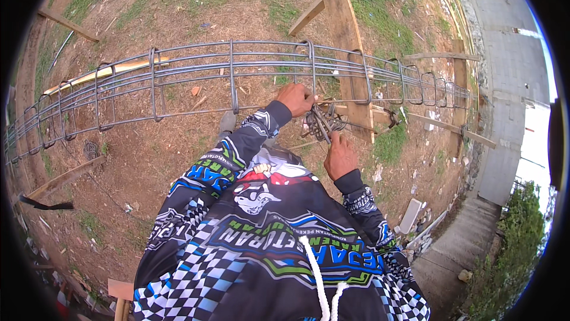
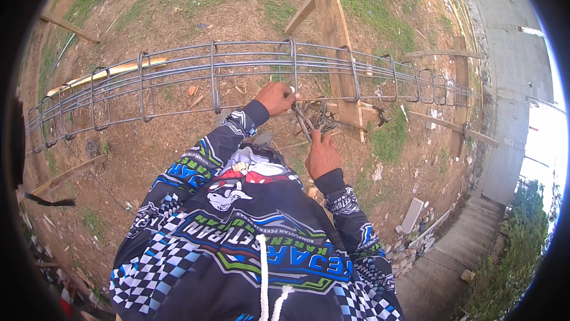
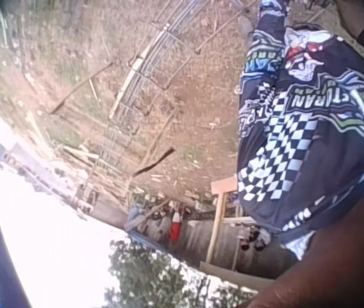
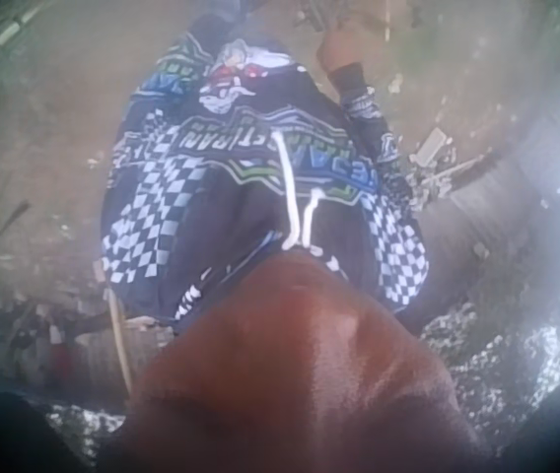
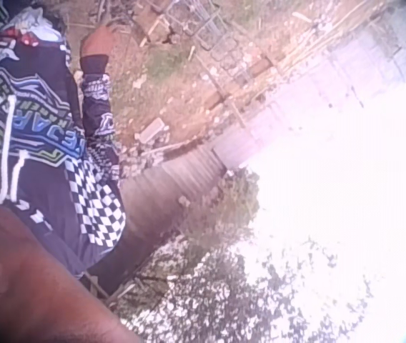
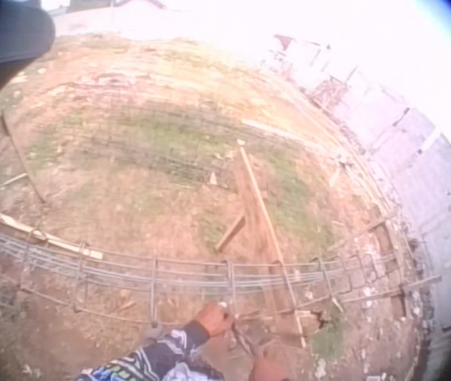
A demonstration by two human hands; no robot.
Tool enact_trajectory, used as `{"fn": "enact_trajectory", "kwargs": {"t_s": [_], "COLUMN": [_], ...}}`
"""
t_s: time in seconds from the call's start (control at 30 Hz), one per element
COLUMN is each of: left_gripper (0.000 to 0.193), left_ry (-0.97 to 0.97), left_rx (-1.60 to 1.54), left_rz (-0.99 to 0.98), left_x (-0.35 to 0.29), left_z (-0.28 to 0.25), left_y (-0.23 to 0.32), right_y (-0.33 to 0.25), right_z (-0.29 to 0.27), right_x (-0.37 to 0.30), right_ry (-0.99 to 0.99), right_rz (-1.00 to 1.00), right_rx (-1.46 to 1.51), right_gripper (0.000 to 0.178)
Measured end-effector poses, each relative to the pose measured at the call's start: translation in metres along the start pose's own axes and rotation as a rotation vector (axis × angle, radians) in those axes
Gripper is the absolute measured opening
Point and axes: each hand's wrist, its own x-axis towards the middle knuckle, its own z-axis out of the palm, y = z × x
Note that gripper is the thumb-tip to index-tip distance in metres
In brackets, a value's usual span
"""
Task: The person assembles a rebar cage by hand, aligning and tying intersecting steel bars with wire. They use pliers to twist and secure the wire ties at multiple junctions, then move the assembled cage to a nearby wall.
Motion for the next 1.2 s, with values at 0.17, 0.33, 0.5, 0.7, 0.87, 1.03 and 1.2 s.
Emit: {"fn": "enact_trajectory", "kwargs": {"t_s": [0.17,0.33,0.5,0.7,0.87,1.03,1.2], "left_gripper": [0.039,0.039,0.038,0.039,0.041,0.040,0.041], "left_ry": [-0.014,0.009,-0.032,0.025,0.024,0.013,-0.013], "left_rx": [-0.021,-0.114,-0.021,-0.066,-0.065,-0.033,-0.040], "left_rz": [-0.024,-0.042,-0.107,-0.136,-0.111,-0.126,-0.148], "left_x": [0.001,0.006,0.007,-0.002,0.001,0.001,0.005], "left_z": [-0.001,0.008,0.014,0.000,0.008,0.008,0.009], "left_y": [0.003,-0.014,-0.017,0.002,-0.006,-0.003,-0.007], "right_y": [0.037,0.031,0.005,0.013,0.051,0.062,0.053], "right_z": [-0.004,-0.099,-0.152,-0.144,-0.086,-0.063,-0.078], "right_x": [0.024,0.070,0.145,0.140,0.086,0.073,0.051], "right_ry": [0.053,-0.074,-0.315,-0.356,-0.770,-0.983,-0.312], "right_rz": [-0.151,-0.434,-0.625,-0.651,-0.040,0.207,-0.270], "right_rx": [-0.055,-0.379,-0.697,-0.679,0.452,0.967,0.109], "right_gripper": [0.036,0.027,0.026,0.026,0.027,0.041,0.055]}}
